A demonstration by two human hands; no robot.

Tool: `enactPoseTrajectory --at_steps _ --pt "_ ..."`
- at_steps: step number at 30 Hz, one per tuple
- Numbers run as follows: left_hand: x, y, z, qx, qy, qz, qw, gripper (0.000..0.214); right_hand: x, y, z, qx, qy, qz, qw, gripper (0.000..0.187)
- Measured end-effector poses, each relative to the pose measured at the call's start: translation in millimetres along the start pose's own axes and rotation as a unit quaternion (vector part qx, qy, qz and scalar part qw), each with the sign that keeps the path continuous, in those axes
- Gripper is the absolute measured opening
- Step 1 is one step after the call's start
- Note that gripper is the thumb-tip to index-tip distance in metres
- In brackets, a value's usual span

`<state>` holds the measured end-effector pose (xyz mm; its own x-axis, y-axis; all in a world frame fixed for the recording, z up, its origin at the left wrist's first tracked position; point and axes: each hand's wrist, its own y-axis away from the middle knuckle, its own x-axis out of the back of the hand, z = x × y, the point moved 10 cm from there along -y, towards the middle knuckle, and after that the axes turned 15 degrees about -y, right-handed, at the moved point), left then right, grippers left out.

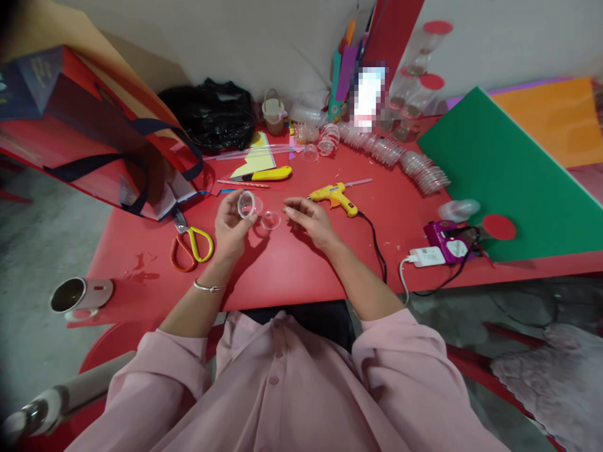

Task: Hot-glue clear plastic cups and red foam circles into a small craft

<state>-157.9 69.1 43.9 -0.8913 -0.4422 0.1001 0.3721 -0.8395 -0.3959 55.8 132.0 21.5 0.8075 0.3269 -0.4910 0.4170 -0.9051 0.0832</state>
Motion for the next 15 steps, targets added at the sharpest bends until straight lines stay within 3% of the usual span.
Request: enactPoseTrajectory --at_steps 9,15 --pt "-0.6 0.1 -16.9 0.075 0.015 0.011 0.997 0.068 -2.1 -0.6 -0.9 0.016 0.028 -0.01 0.999 0.052" --pt "-2.2 -0.4 -21.9 0.052 -0.074 0.007 0.996 0.073 -1.8 -1.5 -6.5 0.043 0.037 -0.011 0.998 0.048"
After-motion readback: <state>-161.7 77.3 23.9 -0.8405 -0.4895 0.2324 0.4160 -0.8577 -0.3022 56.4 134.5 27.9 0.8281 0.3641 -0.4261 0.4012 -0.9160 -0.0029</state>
